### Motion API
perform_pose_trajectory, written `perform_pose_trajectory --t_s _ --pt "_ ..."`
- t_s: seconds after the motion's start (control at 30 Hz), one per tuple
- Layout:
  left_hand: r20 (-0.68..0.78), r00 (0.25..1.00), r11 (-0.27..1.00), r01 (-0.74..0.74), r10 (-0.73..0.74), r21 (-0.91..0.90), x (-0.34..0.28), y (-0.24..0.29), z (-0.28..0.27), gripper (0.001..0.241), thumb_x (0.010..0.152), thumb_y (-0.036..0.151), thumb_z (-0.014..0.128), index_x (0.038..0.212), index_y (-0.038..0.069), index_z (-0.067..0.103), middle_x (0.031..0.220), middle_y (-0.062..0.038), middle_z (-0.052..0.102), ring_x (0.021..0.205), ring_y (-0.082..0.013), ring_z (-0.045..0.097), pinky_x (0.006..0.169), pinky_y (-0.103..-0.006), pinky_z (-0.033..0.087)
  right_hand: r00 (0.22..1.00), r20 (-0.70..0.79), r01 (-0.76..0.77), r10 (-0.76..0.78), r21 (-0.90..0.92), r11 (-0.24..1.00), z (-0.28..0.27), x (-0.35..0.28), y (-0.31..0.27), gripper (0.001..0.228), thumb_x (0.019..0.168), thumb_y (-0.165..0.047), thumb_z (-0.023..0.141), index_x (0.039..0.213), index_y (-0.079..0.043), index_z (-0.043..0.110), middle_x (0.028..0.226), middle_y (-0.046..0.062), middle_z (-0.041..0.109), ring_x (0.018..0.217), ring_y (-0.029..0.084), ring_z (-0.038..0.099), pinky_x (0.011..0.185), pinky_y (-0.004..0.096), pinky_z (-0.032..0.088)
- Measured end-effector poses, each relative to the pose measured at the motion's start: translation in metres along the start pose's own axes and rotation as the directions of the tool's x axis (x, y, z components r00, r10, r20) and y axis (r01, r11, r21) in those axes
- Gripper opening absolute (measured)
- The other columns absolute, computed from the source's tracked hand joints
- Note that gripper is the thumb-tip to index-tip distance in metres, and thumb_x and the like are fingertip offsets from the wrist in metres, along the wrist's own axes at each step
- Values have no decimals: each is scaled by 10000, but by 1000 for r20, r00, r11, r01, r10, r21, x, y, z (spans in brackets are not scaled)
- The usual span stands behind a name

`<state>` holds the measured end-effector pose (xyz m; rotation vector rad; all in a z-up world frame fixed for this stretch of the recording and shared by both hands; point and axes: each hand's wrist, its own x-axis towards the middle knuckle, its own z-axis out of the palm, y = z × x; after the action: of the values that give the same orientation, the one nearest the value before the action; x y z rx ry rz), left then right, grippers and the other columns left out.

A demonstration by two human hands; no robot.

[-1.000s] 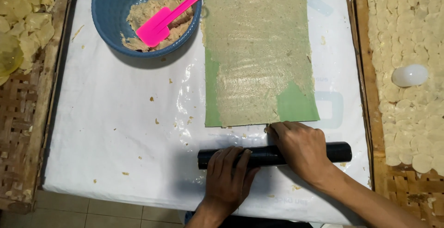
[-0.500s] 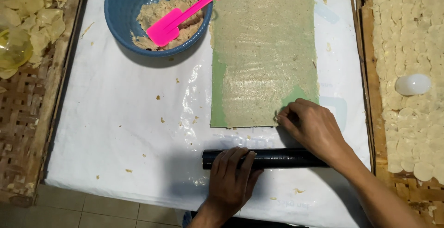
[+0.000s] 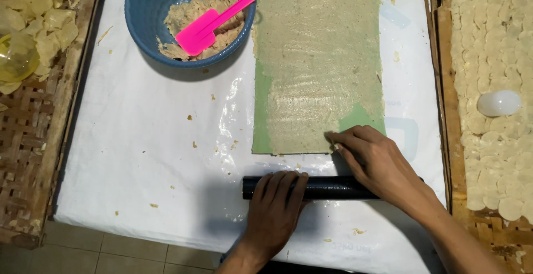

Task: Flatten and shape portions of dough using a cylindrical rolling tool on a flat surface.

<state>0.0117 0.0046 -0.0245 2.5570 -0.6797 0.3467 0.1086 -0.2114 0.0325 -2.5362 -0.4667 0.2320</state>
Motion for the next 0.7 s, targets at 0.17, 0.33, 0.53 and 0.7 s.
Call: perform_pose_trajectory --t_s 0.17,0.33,0.53,0.7 --pt "-17 998 997 -65 66 42 18 -6 -13 501 935 235 716 1340 -17 564 1269 -174 619 1157 -322 593 1048 -505 431 996 -83 -15 16 17 1000 -17 -10 0 325 885 -129 678 1198 -57 730 968 114 766 578 196 637 522 318 537" --pt "-30 999 999 -20 21 46 52 -15 -25 509 946 264 742 1337 5 546 1261 -143 585 1171 -304 594 1052 -505 424 977 -213 3 -27 -116 993 -24 -8 6 276 907 -175 713 1121 -10 762 842 103 742 543 204 612 505 321 494" --pt "2 1000 999 26 -26 48 69 -29 -9 485 899 235 760 1272 -23 589 1166 -153 654 1096 -295 632 1076 -519 425 967 -226 82 -119 -167 983 7 5 39 240 931 -215 701 1088 -47 769 856 85 663 715 221 607 629 341 510" --pt "-99 995 974 1 22 228 99 -53 12 789 1018 540 505 1440 -127 500 1489 -336 518 1450 -439 458 1206 -635 236 945 -266 65 -188 -413 908 22 42 68 461 1096 -326 450 1469 -82 564 1370 214 566 1290 403 530 958 475 482"
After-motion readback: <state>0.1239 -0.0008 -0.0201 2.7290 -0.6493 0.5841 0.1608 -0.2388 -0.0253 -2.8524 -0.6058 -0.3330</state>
